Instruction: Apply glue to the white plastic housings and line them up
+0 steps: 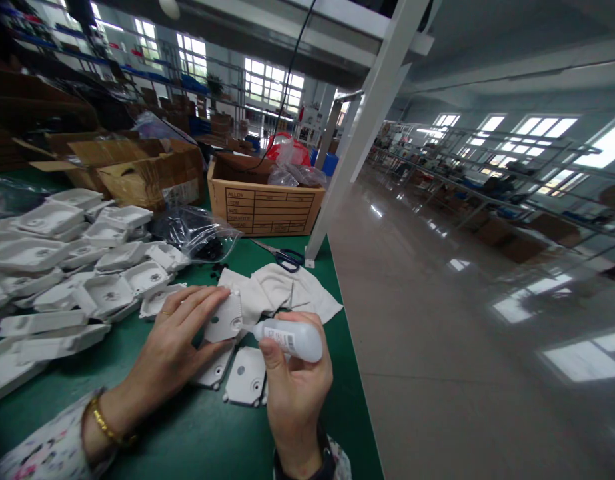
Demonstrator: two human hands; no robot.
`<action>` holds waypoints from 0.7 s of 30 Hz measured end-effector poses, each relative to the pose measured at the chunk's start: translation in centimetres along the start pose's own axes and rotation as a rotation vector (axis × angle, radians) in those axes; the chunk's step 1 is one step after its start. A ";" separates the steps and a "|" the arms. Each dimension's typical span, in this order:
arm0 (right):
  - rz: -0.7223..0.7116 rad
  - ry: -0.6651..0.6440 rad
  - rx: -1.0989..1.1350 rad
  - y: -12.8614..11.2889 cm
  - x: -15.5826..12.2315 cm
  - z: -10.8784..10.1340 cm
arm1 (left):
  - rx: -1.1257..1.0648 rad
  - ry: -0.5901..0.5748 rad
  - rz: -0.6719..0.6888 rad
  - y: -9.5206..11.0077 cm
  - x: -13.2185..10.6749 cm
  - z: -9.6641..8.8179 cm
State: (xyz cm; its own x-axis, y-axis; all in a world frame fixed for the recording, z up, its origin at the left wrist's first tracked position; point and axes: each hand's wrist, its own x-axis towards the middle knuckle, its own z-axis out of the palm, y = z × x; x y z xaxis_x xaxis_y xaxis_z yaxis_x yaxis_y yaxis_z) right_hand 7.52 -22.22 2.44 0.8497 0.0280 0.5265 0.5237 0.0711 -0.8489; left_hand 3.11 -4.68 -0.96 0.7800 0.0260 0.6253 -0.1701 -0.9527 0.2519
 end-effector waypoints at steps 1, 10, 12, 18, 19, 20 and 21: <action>-0.011 -0.007 -0.010 -0.1 0.0 0.0 | 0.002 -0.001 0.001 0.0 0.0 0.0; -0.124 -0.074 -0.122 -0.3 -0.1 -0.2 | 0.044 -0.013 -0.020 0.0 0.0 -0.1; -0.182 -0.089 -0.166 -0.2 -0.2 -0.3 | 0.049 -0.017 -0.023 0.0 0.0 -0.1; -0.355 -0.118 -0.235 -0.8 -0.4 0.1 | 0.067 -0.016 -0.039 0.0 0.1 -0.1; -0.385 -0.129 -0.247 -1.0 -0.4 0.2 | 0.068 -0.014 -0.045 0.1 0.2 -0.1; -0.417 -0.144 -0.258 -1.2 -0.5 0.4 | 0.066 -0.009 -0.054 0.1 0.2 -0.1; -0.447 -0.158 -0.265 -1.4 -0.5 0.5 | 0.061 0.000 -0.064 0.2 0.2 -0.1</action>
State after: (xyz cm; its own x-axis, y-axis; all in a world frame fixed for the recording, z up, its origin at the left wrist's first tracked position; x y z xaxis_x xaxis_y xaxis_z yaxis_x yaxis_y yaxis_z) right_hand 6.33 -21.86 3.35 0.5317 0.2035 0.8221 0.8469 -0.1424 -0.5124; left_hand 3.15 -4.79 -0.68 0.7882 0.0870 0.6092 -0.0835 -0.9657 0.2459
